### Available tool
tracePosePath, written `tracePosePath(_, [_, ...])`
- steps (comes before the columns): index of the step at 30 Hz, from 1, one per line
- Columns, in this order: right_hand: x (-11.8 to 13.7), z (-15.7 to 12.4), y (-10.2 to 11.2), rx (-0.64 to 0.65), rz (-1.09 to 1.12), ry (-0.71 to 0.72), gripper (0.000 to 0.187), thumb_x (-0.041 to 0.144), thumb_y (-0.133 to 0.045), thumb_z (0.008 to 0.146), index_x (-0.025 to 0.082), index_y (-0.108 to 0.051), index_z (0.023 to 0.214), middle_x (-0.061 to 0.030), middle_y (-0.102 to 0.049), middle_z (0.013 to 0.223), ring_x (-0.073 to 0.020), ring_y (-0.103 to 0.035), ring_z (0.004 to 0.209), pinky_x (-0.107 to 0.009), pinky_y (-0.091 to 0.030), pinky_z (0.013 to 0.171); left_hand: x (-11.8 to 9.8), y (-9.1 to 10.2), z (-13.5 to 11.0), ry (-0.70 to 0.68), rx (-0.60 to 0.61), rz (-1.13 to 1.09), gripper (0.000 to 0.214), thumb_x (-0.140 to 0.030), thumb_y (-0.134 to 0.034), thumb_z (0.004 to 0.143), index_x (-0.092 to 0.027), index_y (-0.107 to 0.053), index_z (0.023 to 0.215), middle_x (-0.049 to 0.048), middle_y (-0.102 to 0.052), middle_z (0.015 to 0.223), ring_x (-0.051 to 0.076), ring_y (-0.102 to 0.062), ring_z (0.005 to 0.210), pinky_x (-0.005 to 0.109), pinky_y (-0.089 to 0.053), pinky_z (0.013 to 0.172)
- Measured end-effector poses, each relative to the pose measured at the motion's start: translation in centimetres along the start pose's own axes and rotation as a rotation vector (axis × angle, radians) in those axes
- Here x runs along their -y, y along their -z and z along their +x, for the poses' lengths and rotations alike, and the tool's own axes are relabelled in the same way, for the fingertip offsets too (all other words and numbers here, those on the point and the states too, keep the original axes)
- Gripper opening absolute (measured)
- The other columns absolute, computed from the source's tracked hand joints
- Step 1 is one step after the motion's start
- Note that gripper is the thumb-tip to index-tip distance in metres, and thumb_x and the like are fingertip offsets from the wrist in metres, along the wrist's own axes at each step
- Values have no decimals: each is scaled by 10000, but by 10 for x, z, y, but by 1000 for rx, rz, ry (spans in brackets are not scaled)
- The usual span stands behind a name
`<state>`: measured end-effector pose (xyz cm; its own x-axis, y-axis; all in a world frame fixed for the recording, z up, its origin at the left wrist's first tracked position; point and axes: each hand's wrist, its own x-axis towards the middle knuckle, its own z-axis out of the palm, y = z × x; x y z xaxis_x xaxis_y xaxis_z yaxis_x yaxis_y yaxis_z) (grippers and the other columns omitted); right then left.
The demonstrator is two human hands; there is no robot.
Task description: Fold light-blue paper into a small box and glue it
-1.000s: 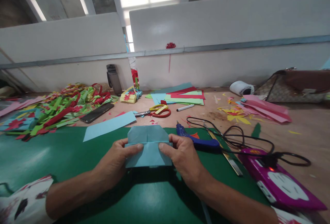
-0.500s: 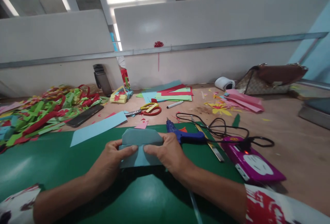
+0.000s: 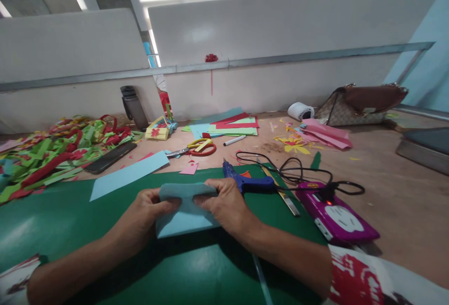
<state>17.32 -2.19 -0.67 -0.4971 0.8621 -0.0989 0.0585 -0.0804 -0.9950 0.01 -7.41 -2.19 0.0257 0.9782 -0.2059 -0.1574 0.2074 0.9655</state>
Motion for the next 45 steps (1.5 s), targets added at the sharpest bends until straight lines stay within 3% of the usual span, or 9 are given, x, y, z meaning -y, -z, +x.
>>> tracePosePath(4, [2,0,1,-22,-55,45,89,192,-609,592,147,-667,643,52,-491,524,-65,-381,478,-195,-281,441,-3,2,0,-41,2,39,91,-217,-653,692,-137,-614,671,-29,-553,574,83,-459,518,192,-344,516])
tracePosePath(7, [4,-1,2,-26,-117,114,147,185,-579,604,156,-705,675,23,-583,589,-94,-465,545,-213,-352,511,-9,5,-2,-78,16,68,94,-219,-671,682,-145,-646,734,-18,-585,616,86,-486,540,187,-362,533])
tracePosePath(14, [0,0,6,-30,-268,251,218,118,-466,596,183,-675,598,3,-666,729,-123,-567,683,-217,-419,618,-18,16,-1,-31,89,135,35,-171,-650,661,-156,-644,692,-18,-572,560,79,-471,476,187,-351,489])
tracePosePath(23, [-5,1,13,118,-480,250,263,65,-436,660,177,-665,725,-3,-648,823,-126,-573,724,-210,-417,608,-23,34,4,28,234,159,247,-83,-495,609,-125,-681,766,9,-557,575,90,-467,508,197,-345,523])
tracePosePath(27, [-6,0,10,156,-522,311,278,27,-433,668,174,-663,724,2,-640,830,-117,-580,732,-210,-414,640,-24,32,6,17,158,163,144,-199,-553,694,-133,-665,754,10,-563,613,98,-469,523,193,-345,507])
tracePosePath(30, [-6,0,6,158,-536,332,298,7,-431,662,178,-666,726,5,-644,827,-119,-587,748,-216,-416,666,-24,26,6,-13,78,296,195,-299,-647,693,-136,-670,797,8,-599,651,99,-475,550,184,-337,518])
tracePosePath(36, [-7,0,-2,181,-548,353,312,-14,-433,659,180,-665,734,1,-645,836,-118,-592,775,-217,-426,700,-24,15,2,2,64,536,199,-291,-652,673,-99,-704,697,-6,-553,521,84,-387,475,190,-275,468])
tracePosePath(45, [3,-4,2,270,-616,388,303,1,-494,671,183,-669,838,-19,-632,904,-129,-586,811,-224,-432,726,-24,14,1,-3,-17,528,186,-286,-663,644,-102,-685,625,-3,-546,498,84,-391,457,193,-295,461])
